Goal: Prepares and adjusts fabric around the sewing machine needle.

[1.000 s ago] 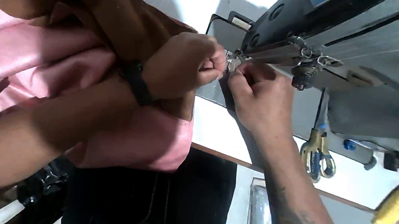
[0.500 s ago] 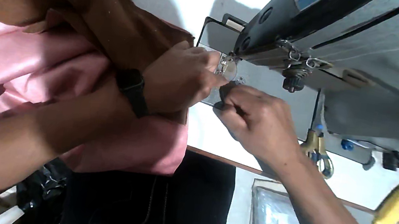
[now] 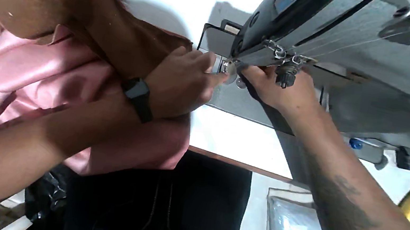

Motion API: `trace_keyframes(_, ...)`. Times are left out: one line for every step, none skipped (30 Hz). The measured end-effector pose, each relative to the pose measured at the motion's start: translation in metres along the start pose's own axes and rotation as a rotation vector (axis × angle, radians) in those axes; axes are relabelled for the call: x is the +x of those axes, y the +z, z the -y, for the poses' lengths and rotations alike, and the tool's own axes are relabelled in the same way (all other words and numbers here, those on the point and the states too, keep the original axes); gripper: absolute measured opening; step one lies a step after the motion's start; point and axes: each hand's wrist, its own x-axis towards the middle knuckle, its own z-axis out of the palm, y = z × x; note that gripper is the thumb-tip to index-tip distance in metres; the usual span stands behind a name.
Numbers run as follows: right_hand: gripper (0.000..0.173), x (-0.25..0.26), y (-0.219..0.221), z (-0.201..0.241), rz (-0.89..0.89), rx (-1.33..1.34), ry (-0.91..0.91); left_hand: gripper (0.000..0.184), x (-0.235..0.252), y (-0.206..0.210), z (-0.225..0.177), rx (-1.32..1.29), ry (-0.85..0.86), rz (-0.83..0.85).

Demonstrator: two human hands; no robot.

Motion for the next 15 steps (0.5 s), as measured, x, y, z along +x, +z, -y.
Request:
trace_keyframes(0.055,0.009,0.004,-0.005,0.032,-0.045,-0.016,0.045,0.000,0.000,0.000,0.002,-0.001,0.001)
trace_keyframes(0.050,0.018,0.009,-0.013,0.082,-0.110,-0.028,0.044,0.000,0.000,0.001,-0.003,0.003,0.002)
trace_keyframes(0.044,0.027,0.014,-0.018,0.134,-0.171,-0.020,0.044,0.000,0.001,0.002,-0.013,0.014,0.006)
trace_keyframes(0.041,0.035,0.017,-0.022,0.194,-0.227,0.021,0.044,0.000,0.000,0.004,-0.030,0.030,0.020)
trace_keyframes(0.041,0.046,0.023,-0.028,0.255,-0.292,0.091,0.043,-0.001,-0.003,0.005,-0.060,0.047,0.025)
trace_keyframes(0.043,0.052,0.024,-0.030,0.308,-0.324,0.173,0.042,-0.003,-0.009,0.007,-0.108,0.058,0.028)
trace_keyframes(0.044,0.052,0.022,-0.029,0.310,-0.331,0.226,0.040,-0.008,-0.017,0.008,-0.158,0.051,0.017)
trace_keyframes(0.045,0.044,0.015,-0.026,0.248,-0.323,0.221,0.036,-0.014,-0.027,0.008,-0.196,0.023,-0.022)
trace_keyframes(0.046,0.028,0.002,-0.019,0.162,-0.287,0.181,0.029,-0.022,-0.036,0.007,-0.206,-0.028,-0.087)
trace_keyframes(0.047,0.007,-0.015,-0.006,0.104,-0.203,0.148,0.025,-0.029,-0.043,0.006,-0.185,-0.089,-0.158)
trace_keyframes(0.048,-0.014,-0.027,0.002,0.025,-0.114,0.115,0.029,-0.036,-0.048,0.006,-0.139,-0.147,-0.190)
trace_keyframes(0.047,-0.034,-0.034,0.006,-0.050,-0.034,0.077,0.042,-0.040,-0.048,0.008,-0.082,-0.189,-0.162)
trace_keyframes(0.046,-0.052,-0.037,0.008,-0.097,0.043,0.033,0.061,-0.043,-0.043,0.010,-0.029,-0.218,-0.092)
trace_keyframes(0.044,-0.069,-0.038,0.010,-0.104,0.098,-0.001,0.078,-0.044,-0.033,0.010,0.012,-0.238,-0.028)
trace_keyframes(0.040,-0.085,-0.035,0.014,-0.110,0.146,-0.042,0.090,-0.045,-0.023,0.010,0.041,-0.249,0.021)
